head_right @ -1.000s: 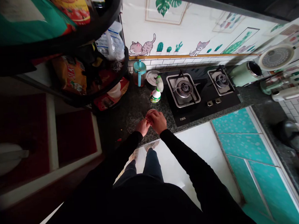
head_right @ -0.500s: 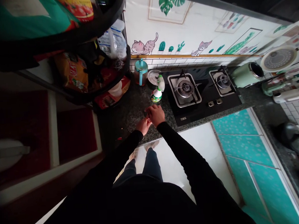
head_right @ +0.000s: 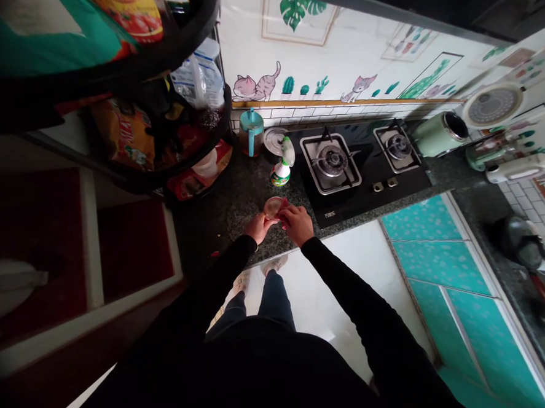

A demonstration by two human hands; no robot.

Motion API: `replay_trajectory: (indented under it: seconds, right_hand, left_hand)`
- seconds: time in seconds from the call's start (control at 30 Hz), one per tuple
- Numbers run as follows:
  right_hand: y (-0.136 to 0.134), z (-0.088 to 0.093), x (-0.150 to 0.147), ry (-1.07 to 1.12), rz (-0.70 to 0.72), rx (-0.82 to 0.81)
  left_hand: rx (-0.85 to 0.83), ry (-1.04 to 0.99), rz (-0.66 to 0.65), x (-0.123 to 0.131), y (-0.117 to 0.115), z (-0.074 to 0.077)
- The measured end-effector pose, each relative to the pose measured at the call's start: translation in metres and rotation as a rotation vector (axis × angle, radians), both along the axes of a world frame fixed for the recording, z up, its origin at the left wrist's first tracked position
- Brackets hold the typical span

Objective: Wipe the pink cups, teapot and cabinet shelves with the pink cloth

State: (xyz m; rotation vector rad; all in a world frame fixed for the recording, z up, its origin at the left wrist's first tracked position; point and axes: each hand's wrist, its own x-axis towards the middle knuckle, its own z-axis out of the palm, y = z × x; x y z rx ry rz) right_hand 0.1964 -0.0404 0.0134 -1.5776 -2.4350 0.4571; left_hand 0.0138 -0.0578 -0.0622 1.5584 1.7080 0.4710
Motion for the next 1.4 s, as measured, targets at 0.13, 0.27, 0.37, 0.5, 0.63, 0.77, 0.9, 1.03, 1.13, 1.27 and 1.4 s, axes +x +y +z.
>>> replay_trajectory:
  seconds: [0.13, 0.27, 0.37, 0.5, 0.63, 0.77, 0.9, 1.03, 1.13, 1.27, 1.4]
  right_hand:
    - [0.01, 0.008, -0.006, 0.076, -0.144, 0.057]
    - [0.009, 0.006, -0.034, 0.136, 0.041, 0.1]
    - [0.023, 0.0, -0.055, 0.052, 0.129, 0.068]
    - [0.053, -0.006, -0.057, 0.001, 0.033, 0.033]
    - [0.041, -0.013, -0.039, 0.048, -0.184, 0.049]
    - [-0.004, -0.019, -0.035, 0.045, -0.313, 0.076]
    - [-0.022, -0.013, -0.055, 0.01, -0.192, 0.031]
    - [0.005, -0.004, -0.077, -0.031, 0.004, 0.028]
    - [0.037, -0.004, -0.078, -0.051, 0.008, 0.025]
    - [0.054, -0.012, -0.061, 0.014, -0.168, 0.039]
    - [0.033, -0.024, -0.044, 0.127, -0.287, 0.069]
  left_hand:
    - [-0.008, -0.037, -0.009, 0.0, 0.003, 0.0]
    - [-0.004, -0.002, -0.024, 0.0, 0.002, -0.001]
    - [-0.011, 0.024, -0.022, 0.001, 0.0, -0.005]
    - [-0.011, 0.018, 0.005, 0.002, -0.002, -0.008]
    - [-0.011, 0.002, 0.033, 0.004, -0.003, -0.005]
    - [-0.032, 0.022, 0.021, 0.003, -0.002, -0.003]
    - [-0.028, -0.001, -0.013, -0.001, 0.0, -0.006]
    - [-0.032, 0.004, -0.028, -0.001, 0.002, -0.008]
    - [-0.021, 0.023, -0.003, 0.001, 0.0, -0.007]
    - [-0.013, 0.006, 0.057, 0.004, -0.001, -0.006]
    - [-0.011, -0.002, 0.056, 0.003, -0.001, -0.009]
